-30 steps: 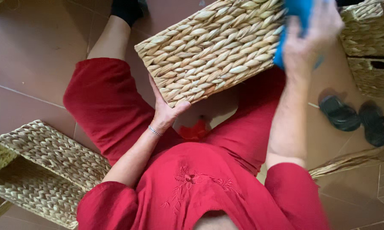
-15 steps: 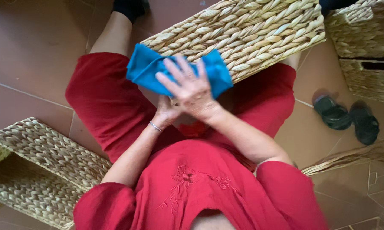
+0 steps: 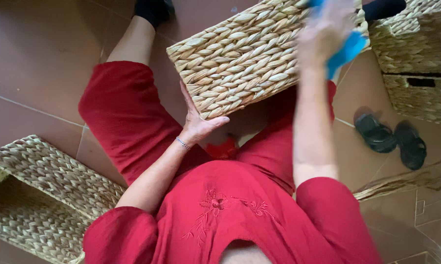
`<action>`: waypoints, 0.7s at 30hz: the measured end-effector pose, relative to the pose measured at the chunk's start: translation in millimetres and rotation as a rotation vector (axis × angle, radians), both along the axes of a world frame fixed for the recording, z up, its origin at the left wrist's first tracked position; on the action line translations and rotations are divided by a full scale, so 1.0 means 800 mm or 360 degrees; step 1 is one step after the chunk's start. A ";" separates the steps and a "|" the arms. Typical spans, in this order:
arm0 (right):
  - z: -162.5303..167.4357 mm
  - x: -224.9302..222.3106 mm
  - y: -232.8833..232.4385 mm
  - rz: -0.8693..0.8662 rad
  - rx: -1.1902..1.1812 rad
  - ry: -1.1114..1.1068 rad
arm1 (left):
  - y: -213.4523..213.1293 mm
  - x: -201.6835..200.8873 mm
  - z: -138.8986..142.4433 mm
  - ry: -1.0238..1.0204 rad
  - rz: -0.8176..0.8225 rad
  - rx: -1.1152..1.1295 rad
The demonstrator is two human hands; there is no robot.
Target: The person sits on the floor and wipes a woven basket with a blue cloth. They rotate the basket to clean different sides and continue wiping the exterior surfaces.
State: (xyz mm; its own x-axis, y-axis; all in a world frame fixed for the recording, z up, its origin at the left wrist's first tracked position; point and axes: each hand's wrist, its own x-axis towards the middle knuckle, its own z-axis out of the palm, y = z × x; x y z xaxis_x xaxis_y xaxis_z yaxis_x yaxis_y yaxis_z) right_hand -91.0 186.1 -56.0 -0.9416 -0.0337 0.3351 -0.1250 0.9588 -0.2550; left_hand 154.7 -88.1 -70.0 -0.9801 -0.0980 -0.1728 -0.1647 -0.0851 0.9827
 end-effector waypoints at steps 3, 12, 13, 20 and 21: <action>0.013 0.095 -0.111 0.0513 -0.0059 0.0162 | -0.004 0.003 -0.017 -0.0021 0.0013 -0.0003; 0.058 0.206 -0.159 0.1216 0.0034 0.0138 | -0.007 0.017 -0.036 -0.0002 -0.0241 -0.0650; 0.054 0.187 -0.135 0.1191 0.0127 0.0219 | -0.006 0.017 -0.028 -0.0062 -0.0107 -0.0382; 0.018 0.020 0.078 0.0212 0.0457 0.0058 | 0.001 -0.003 0.016 -0.0038 0.0018 -0.0058; 0.012 0.004 0.088 0.0094 0.0314 0.0000 | 0.001 -0.005 0.018 -0.0030 0.0020 -0.0010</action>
